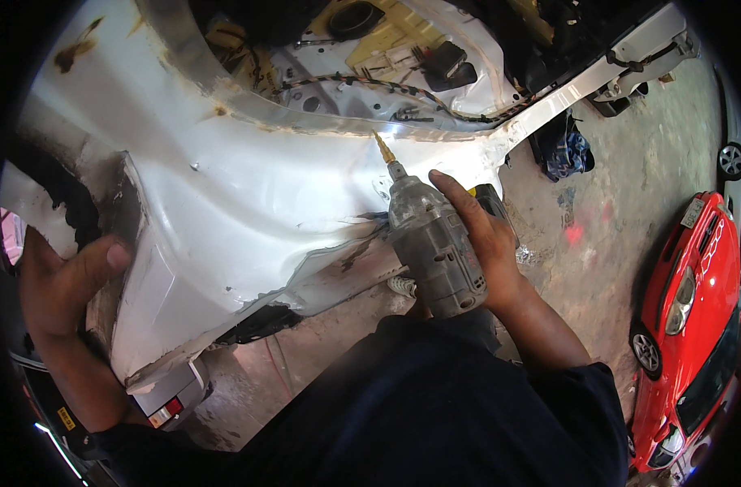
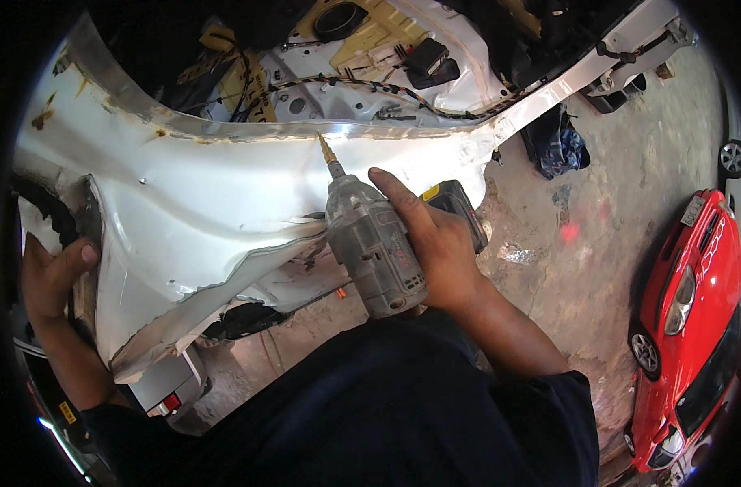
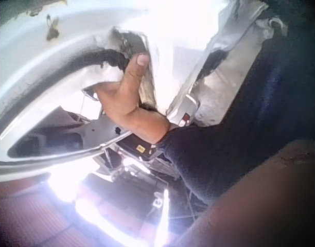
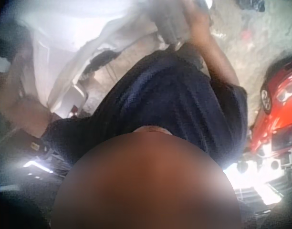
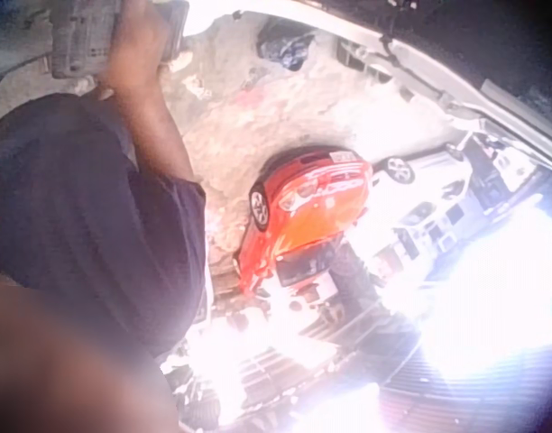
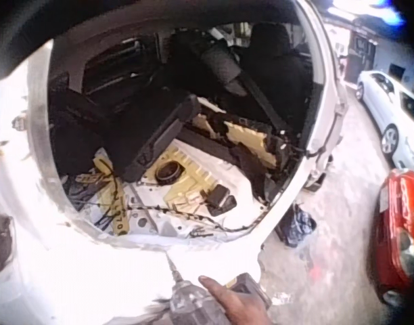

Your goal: The person uses a cordless drill to make holes along the seam of a white car door frame. They repeatedly position the drill, activate it, and move to adjacent spots along the metal edge. The person also briefly uses a flashlight to inspect the interior of the door cavity and walks around the garage to retrieve a screwdriver.

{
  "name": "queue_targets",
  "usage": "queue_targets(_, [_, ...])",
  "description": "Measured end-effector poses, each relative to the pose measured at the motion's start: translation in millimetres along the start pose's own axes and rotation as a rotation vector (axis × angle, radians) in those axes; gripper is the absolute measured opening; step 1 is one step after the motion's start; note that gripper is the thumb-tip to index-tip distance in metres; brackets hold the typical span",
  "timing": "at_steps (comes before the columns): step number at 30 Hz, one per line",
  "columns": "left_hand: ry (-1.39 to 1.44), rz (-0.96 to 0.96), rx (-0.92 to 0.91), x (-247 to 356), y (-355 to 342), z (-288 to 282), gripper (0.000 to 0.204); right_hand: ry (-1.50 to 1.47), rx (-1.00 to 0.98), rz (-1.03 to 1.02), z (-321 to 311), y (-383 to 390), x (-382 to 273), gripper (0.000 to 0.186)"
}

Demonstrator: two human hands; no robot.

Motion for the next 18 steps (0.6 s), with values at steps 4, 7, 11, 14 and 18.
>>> queue_targets(4, [-0.013,-0.033,0.003,-6,7,-6,0.092,-0.010,-0.023,-0.013,1,-2,4,0.091])
queue_targets(7, [-0.010,-0.109,-0.008,-11,10,-10,0.094,-0.045,-0.031,-0.015,1,-3,9,0.091])
queue_targets(11, [0.023,-0.144,0.018,-15,14,-12,0.093,-0.075,-0.044,-0.031,-1,-4,12,0.089])
queue_targets(14, [0.085,-0.136,-0.010,-15,16,-12,0.095,0.020,-0.055,-0.073,-5,-7,13,0.086])
queue_targets(18, [0.154,-0.095,0.000,-16,21,-13,0.086,0.125,-0.118,-0.092,-17,-11,14,0.080])
Point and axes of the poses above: each hand's wrist, its own y-axis away from the middle knuckle, its own z-axis out of the palm, x = y × z, the point moved 2 cm from there along -y, towards the middle knuckle, and after that the axes turned 14 degrees about -x, right-handed, at the moved point
